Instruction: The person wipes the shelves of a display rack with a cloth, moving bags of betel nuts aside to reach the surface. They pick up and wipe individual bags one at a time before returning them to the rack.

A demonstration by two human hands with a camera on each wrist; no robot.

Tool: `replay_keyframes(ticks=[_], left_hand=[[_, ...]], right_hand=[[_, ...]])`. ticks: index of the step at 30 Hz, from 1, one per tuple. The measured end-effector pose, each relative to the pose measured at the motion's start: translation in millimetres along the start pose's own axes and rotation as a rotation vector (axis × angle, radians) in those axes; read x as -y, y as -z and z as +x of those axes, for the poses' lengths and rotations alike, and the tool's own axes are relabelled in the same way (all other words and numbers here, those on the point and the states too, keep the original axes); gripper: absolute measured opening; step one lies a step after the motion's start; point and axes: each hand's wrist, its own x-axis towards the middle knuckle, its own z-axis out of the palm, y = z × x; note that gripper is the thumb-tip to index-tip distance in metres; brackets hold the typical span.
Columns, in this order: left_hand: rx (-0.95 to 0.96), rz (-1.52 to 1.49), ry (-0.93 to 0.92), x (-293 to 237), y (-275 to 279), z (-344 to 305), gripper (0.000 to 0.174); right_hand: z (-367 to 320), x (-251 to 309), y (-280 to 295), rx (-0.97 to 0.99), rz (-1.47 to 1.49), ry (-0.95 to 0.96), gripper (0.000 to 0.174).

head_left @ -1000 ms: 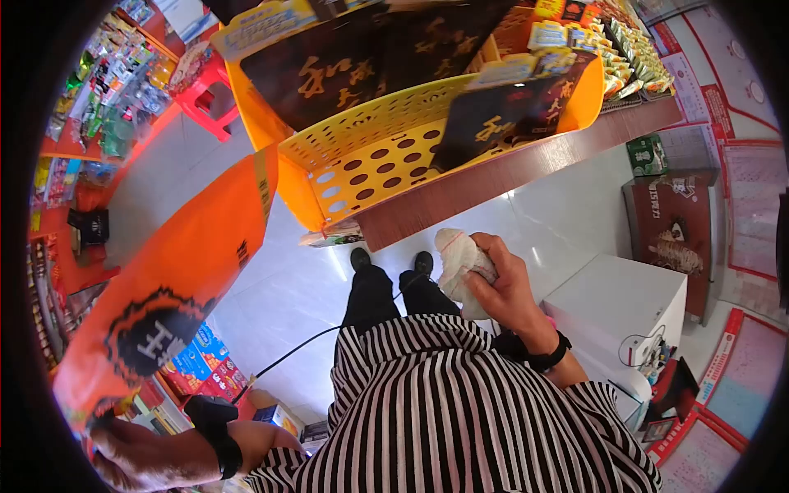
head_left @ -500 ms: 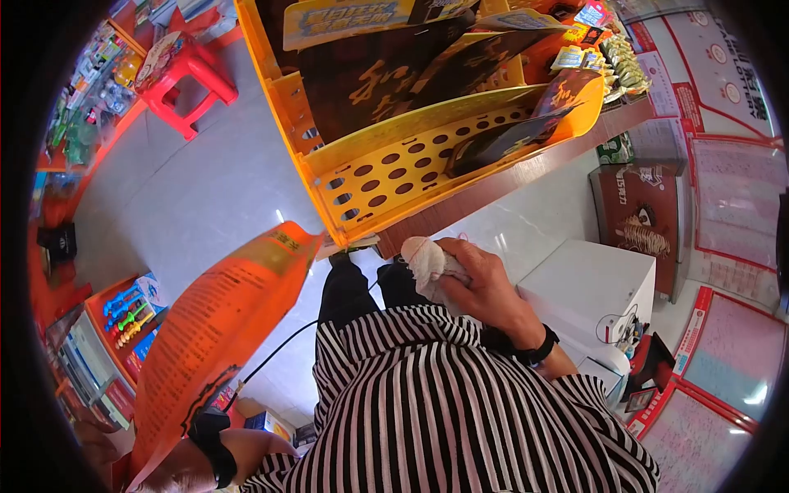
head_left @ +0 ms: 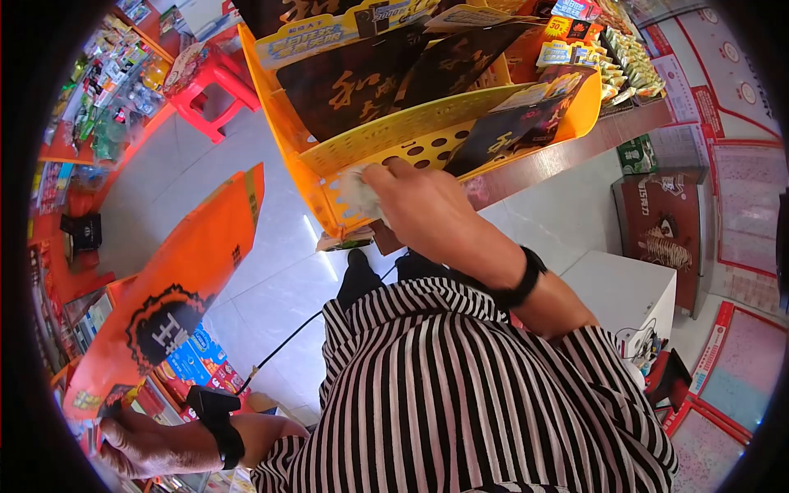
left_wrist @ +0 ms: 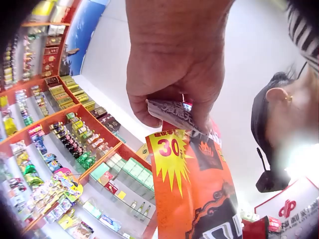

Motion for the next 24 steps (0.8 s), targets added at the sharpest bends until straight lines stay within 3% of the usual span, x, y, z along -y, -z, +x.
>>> replay_keyframes(ticks=[2, 9, 11, 15, 17, 18, 24], left_hand=[[0.035, 0.014, -0.026, 0, 3, -3, 0.015], [0.017, 0.111, 0.055, -6, -10, -17, 0.018], [0.003, 0.106, 0.095, 9, 4, -15, 0.02], [0.032, 0.12, 0.152, 21, 8, -19, 0.024], [0.004, 0.174, 0.212, 13, 2, -22, 0.024], [-0.031, 0.225, 0.271, 11, -2, -24, 0.025], [0.203, -0.026, 0.109, 40, 12, -8, 0.025]], right_hand=[[21, -2, -14, 0.133, -0.175, 0.045, 0.027], [68, -18, -54, 0.213, -0.18, 0.192, 0.009], [78, -15, -54, 0.355, -0.2, 0.128, 0.013], [85, -14, -64, 0.28, -0.143, 0.2, 0.016], [88, -11, -62, 0.5, -0.148, 0.178, 0.021], [86, -12, -60, 0.503, -0.147, 0.179, 0.021], [67, -36, -43, 0.796, 0.088, 0.139, 0.041]])
